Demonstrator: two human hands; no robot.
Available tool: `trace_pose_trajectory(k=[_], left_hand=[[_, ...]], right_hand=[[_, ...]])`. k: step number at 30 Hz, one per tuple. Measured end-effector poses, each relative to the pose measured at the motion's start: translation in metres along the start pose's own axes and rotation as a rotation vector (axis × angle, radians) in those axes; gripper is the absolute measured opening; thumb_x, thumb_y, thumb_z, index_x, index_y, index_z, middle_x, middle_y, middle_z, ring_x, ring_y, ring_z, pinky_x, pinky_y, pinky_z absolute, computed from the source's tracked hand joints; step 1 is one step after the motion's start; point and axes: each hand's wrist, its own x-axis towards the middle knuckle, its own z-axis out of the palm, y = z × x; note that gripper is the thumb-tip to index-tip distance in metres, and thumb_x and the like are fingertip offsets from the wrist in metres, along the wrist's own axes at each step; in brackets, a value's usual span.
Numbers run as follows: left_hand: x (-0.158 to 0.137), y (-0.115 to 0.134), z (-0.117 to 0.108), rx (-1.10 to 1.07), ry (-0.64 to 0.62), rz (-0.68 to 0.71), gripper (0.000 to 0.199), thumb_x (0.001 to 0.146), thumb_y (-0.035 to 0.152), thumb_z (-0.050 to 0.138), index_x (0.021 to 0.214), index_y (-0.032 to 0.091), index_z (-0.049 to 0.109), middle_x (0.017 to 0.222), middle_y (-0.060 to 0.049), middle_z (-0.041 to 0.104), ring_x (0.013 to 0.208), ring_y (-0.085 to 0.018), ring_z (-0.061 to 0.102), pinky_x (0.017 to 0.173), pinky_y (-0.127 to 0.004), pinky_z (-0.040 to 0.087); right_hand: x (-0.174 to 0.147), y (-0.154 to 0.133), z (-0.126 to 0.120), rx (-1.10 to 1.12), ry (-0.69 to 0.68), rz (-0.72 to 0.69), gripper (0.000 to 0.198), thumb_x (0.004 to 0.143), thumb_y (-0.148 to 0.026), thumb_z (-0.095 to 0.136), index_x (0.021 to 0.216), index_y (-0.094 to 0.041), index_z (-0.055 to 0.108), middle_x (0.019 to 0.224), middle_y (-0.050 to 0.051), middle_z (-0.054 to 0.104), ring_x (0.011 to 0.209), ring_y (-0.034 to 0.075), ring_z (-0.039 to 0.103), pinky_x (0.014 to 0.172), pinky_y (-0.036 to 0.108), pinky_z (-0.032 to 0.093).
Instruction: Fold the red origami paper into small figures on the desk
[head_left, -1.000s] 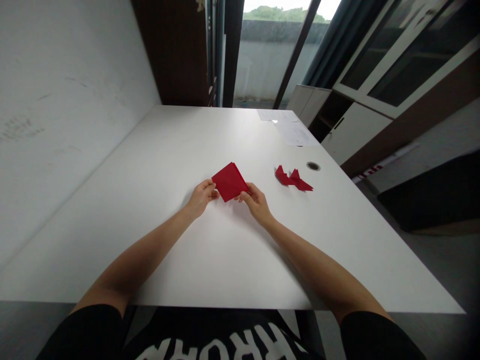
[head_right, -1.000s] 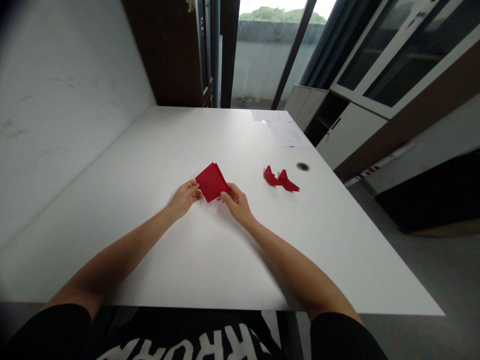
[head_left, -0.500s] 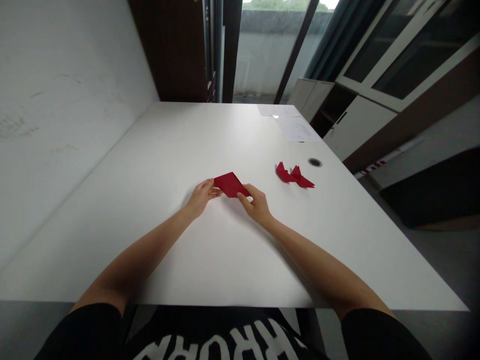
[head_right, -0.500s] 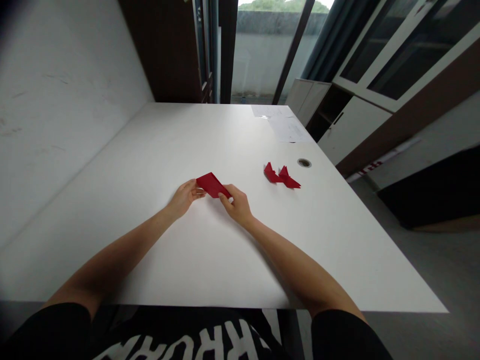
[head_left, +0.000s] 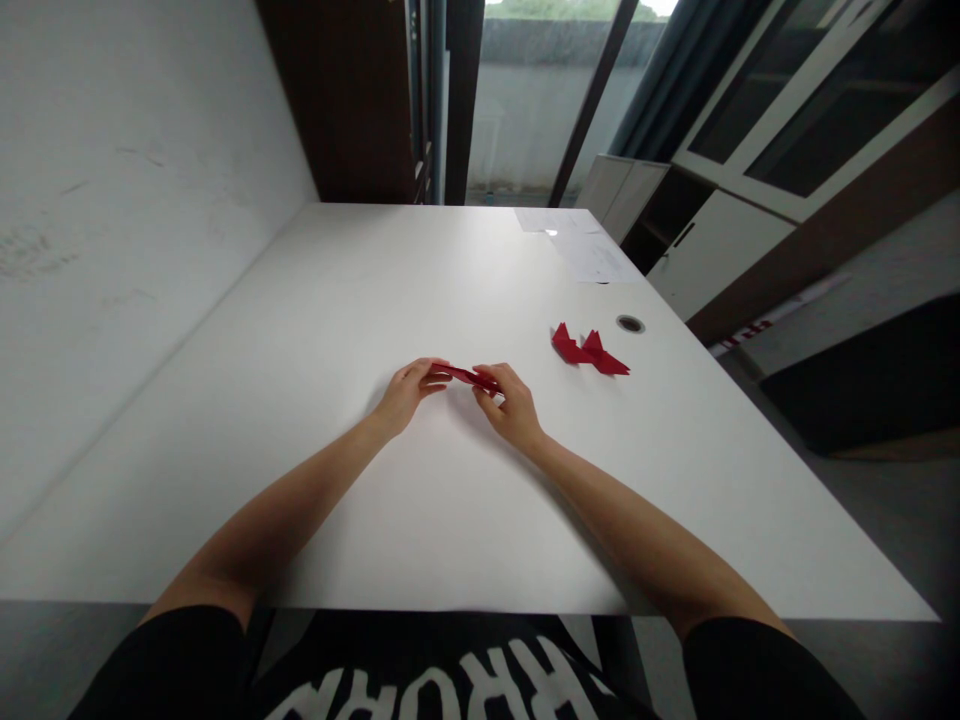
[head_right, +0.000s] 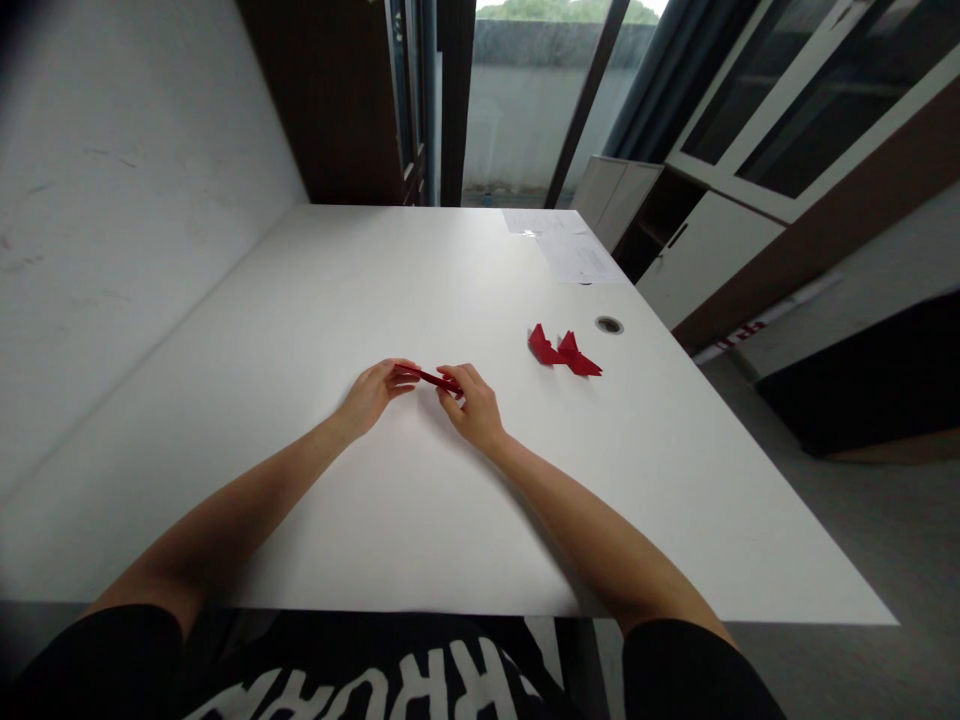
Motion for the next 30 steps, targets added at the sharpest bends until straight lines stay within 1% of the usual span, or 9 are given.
trace_pose_trajectory(k=[7,11,14,16,18,20,23,26,30], left_hand=[[-0.001,-0.001,0.000,0.049,-0.014,0.011,0.037,0.090,0.050,0.064,0.102,0.016,0.074,0.115,-0.011,0.072,0.105,-0.022,0.069,0.092,-0.035,0.053],[0.002,-0.006,-0.004,0.095,0.029,-0.002,0.041,0.088,0.054,0.066,0.103,0.016,0.070,0.103,-0.010,0.074,0.090,-0.019,0.070,0.085,-0.034,0.053],[0.003,-0.009,-0.007,0.129,0.085,-0.004,0.038,0.086,0.053,0.069,0.093,0.016,0.066,0.083,-0.004,0.070,0.072,-0.014,0.065,0.077,-0.030,0.051],[0.003,-0.009,-0.007,0.151,0.085,0.011,0.033,0.084,0.048,0.071,0.088,0.017,0.064,0.080,-0.002,0.068,0.068,-0.012,0.061,0.074,-0.028,0.050],[0.003,-0.008,-0.005,0.174,0.055,0.019,0.029,0.082,0.043,0.073,0.089,0.016,0.065,0.083,-0.001,0.067,0.067,-0.010,0.059,0.073,-0.026,0.049],[0.002,-0.007,-0.003,0.183,0.012,0.015,0.029,0.082,0.041,0.074,0.096,0.016,0.066,0.087,-0.002,0.068,0.068,-0.010,0.060,0.073,-0.026,0.049],[0.000,-0.006,0.000,0.163,-0.033,0.031,0.044,0.082,0.042,0.075,0.117,0.018,0.064,0.094,-0.004,0.070,0.072,-0.012,0.064,0.075,-0.029,0.051],[0.000,-0.005,-0.001,0.152,-0.012,0.062,0.059,0.083,0.044,0.075,0.134,0.020,0.056,0.088,-0.002,0.069,0.070,-0.014,0.065,0.073,-0.030,0.053],[0.001,-0.004,-0.005,0.148,0.005,0.070,0.063,0.084,0.045,0.075,0.138,0.021,0.055,0.079,0.000,0.067,0.064,-0.012,0.063,0.069,-0.029,0.052]], right_hand=[[-0.001,0.000,0.000,-0.023,0.008,-0.001,0.034,0.092,-0.023,0.058,0.126,-0.027,0.060,0.109,0.008,0.063,0.087,0.020,0.064,0.071,0.032,0.055],[0.000,0.001,0.000,0.020,0.004,0.074,0.030,0.093,-0.028,0.058,0.122,-0.024,0.062,0.101,0.006,0.068,0.082,0.019,0.063,0.066,0.031,0.052],[0.002,0.006,0.000,0.168,0.001,0.222,0.021,0.094,-0.038,0.059,0.104,-0.021,0.066,0.084,0.003,0.069,0.070,0.017,0.060,0.061,0.030,0.048],[0.004,0.011,0.002,0.347,-0.011,0.313,0.024,0.093,-0.044,0.060,0.092,-0.021,0.063,0.071,0.001,0.065,0.063,0.016,0.058,0.059,0.029,0.046],[0.006,0.014,0.004,0.532,-0.003,0.391,0.026,0.091,-0.047,0.064,0.088,-0.021,0.061,0.065,-0.001,0.063,0.058,0.015,0.057,0.056,0.028,0.045],[0.007,0.015,0.006,0.681,0.009,0.475,0.028,0.087,-0.047,0.068,0.090,-0.021,0.060,0.064,-0.002,0.063,0.057,0.014,0.057,0.055,0.028,0.045],[0.007,0.014,0.008,0.824,-0.006,0.584,0.031,0.085,-0.049,0.070,0.092,-0.021,0.060,0.066,-0.002,0.065,0.057,0.013,0.058,0.056,0.026,0.046],[0.007,0.012,0.009,0.870,-0.016,0.635,0.033,0.084,-0.052,0.070,0.090,-0.021,0.061,0.066,-0.002,0.064,0.056,0.012,0.057,0.056,0.025,0.045],[0.007,0.012,0.009,0.887,-0.022,0.695,0.037,0.080,-0.053,0.073,0.091,-0.020,0.062,0.065,-0.003,0.063,0.053,0.011,0.055,0.052,0.023,0.042]])
